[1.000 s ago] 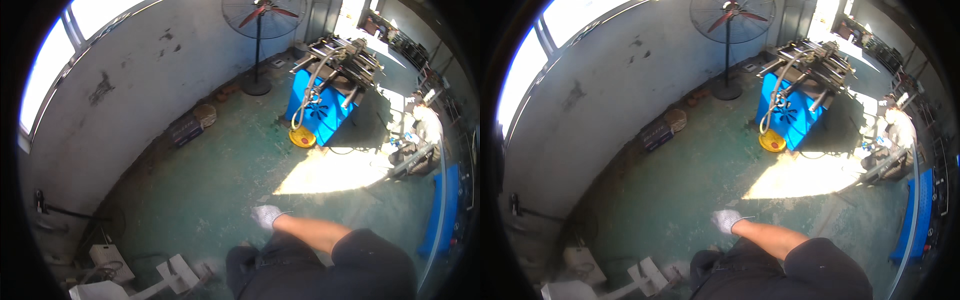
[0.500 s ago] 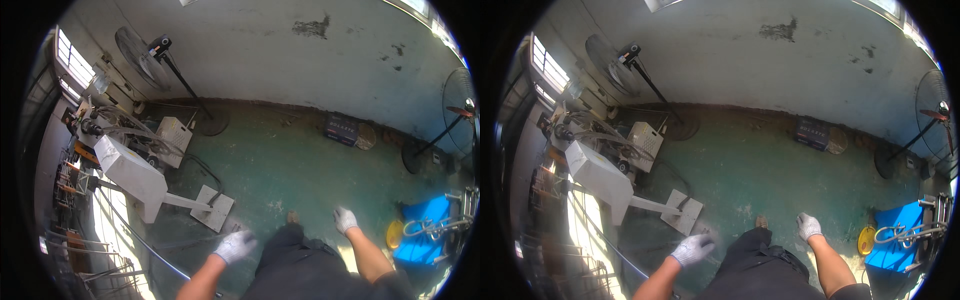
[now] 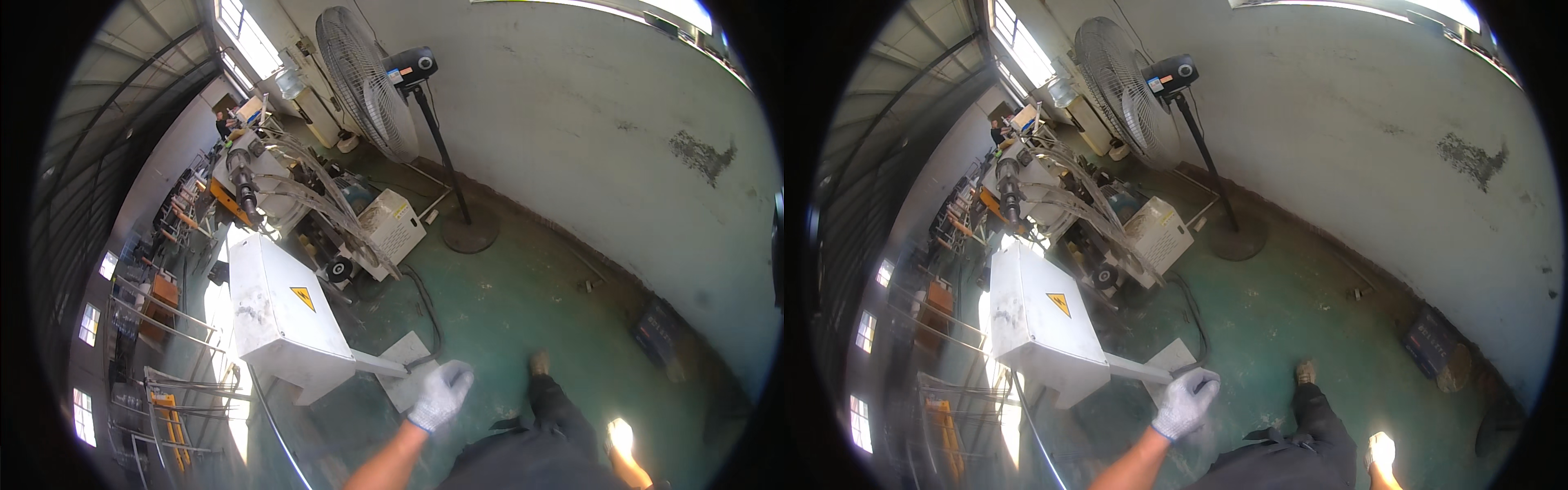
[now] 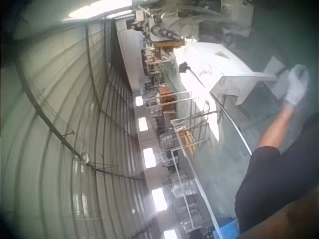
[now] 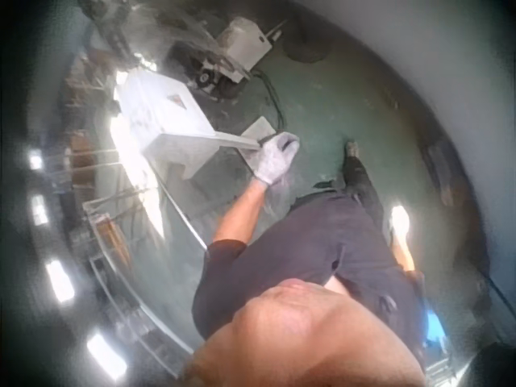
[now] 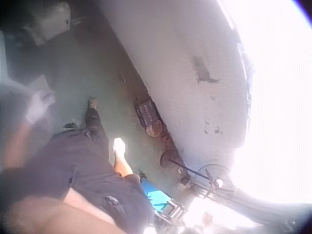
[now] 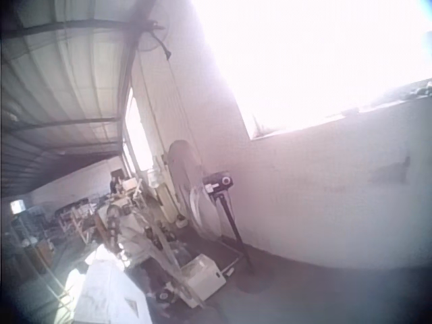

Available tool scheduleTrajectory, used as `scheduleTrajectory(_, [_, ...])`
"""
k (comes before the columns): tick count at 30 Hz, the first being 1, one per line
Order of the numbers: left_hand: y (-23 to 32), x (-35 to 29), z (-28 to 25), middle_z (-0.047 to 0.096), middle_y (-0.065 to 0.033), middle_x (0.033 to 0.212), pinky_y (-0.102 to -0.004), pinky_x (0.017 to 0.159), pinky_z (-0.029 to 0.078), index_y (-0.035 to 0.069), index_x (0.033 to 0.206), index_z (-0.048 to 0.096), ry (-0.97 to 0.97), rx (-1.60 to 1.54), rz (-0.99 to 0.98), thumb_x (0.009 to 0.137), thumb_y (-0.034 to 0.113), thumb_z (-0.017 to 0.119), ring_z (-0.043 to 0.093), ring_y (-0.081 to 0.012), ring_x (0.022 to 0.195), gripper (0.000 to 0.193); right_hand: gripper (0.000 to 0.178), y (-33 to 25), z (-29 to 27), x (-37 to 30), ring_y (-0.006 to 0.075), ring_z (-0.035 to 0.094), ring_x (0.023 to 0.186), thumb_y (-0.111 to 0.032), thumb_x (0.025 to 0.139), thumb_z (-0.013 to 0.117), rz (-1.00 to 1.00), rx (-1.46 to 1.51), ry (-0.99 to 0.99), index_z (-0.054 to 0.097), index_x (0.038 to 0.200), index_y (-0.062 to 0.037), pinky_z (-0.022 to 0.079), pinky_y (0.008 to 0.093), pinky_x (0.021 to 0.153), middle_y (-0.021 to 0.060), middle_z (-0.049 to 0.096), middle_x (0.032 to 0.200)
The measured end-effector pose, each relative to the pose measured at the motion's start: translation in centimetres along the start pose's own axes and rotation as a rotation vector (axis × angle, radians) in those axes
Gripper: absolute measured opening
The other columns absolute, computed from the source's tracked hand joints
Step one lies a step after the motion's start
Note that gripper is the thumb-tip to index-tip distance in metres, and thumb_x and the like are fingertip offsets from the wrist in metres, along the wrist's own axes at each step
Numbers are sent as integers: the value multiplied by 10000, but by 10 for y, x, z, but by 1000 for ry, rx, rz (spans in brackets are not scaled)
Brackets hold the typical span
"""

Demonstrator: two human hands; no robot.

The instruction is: The person retrieves metal rods from a rack, places them into a bending machine, and operates the machine to bend the rods. The person then removes the bent rods and stacks them on a wooden table.

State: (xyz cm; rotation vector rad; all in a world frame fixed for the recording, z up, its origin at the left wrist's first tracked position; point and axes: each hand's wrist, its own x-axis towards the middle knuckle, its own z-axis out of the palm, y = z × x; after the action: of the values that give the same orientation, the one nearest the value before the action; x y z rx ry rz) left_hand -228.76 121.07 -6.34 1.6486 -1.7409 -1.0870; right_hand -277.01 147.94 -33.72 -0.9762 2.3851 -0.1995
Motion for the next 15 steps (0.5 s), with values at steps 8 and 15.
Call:
scheduleTrajectory(8, [96,147,-122,817,-125,1094,-349,914,617,-70,1237,760,526,-401,-64,1095,107,726,762,-186,960,230,270,-345,-41,240,529,774,1109,-288,1114,720,-506,-196,-108,772,1233,-51,614,616,951,306,817,1148])
scheduleTrajectory(15, [138,182,-311,801,-141,1082,-364,919,627,-55,1238,764,1017,-336,-63,1100,145,697,747,-200,934,252,188,-785,-49,226,511,763,984,-223,1079,763,-1276,282,-191,761,1100,-36,606,576,845,271,787,1026])
